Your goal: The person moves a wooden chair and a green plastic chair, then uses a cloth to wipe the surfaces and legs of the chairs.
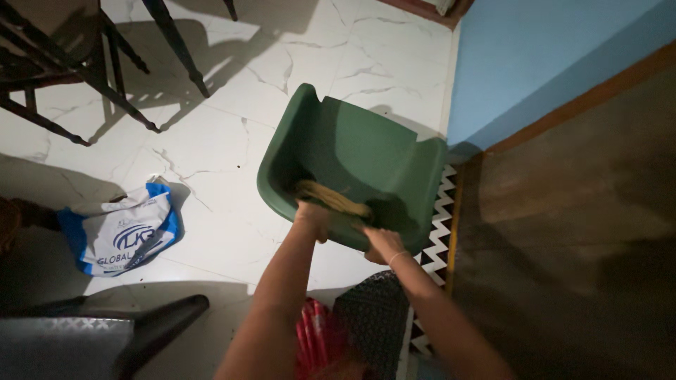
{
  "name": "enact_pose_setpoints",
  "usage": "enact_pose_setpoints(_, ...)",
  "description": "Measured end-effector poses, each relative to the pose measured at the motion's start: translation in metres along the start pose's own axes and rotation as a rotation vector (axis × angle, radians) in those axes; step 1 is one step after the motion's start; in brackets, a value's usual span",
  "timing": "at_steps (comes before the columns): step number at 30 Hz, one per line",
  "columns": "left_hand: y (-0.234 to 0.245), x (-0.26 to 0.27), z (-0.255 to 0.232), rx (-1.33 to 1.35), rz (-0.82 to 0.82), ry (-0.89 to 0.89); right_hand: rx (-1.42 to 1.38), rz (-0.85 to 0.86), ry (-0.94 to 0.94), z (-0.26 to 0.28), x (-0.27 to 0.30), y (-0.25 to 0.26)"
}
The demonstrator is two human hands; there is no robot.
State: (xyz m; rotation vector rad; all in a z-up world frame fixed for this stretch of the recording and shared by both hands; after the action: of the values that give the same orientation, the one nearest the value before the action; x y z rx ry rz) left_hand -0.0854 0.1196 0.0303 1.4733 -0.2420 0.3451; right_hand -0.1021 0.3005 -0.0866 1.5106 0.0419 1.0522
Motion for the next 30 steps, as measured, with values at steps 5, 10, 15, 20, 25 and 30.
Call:
enact_pose_setpoints(5,-0.013,0.012,0.007,-0.028,0.142,-0.065,-0.085,-0.069,0.085,0.02,0.019,0.028)
enact_pose_setpoints(10,-0.036,0.029,0.055,0.074,0.254,0.009,-0.034,-0.12,0.191,0.081,0.02,0.079)
enact_pose_setpoints(15,-0.046,0.048,0.085,0.211,0.238,0.115,0.19,-0.1,0.258,0.108,-0.004,0.098)
enact_pose_setpoints(20,-0.055,0.075,0.1,0.403,0.313,0.23,0.279,-0.13,0.366,0.134,-0.029,0.113)
enact_pose_setpoints(25,-0.069,0.101,0.106,0.579,0.244,0.365,0.401,-0.122,0.473,0.156,-0.038,0.111)
enact_pose_setpoints(30,-0.073,0.103,0.099,0.683,0.198,0.433,0.489,-0.212,0.549,0.163,-0.03,0.124)
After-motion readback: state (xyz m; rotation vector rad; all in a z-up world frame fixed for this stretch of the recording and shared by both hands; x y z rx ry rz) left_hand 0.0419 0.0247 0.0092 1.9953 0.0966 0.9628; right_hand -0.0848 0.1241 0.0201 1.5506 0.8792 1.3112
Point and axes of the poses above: each hand's wrist, its own x-axis away from the middle knuckle, its own y-axis out of the back of the hand, z = x × y, the point moved 9 cm from there along -x, towards the middle knuckle, and after that the axes turned 5 degrees about y, right-handed, at the moved point
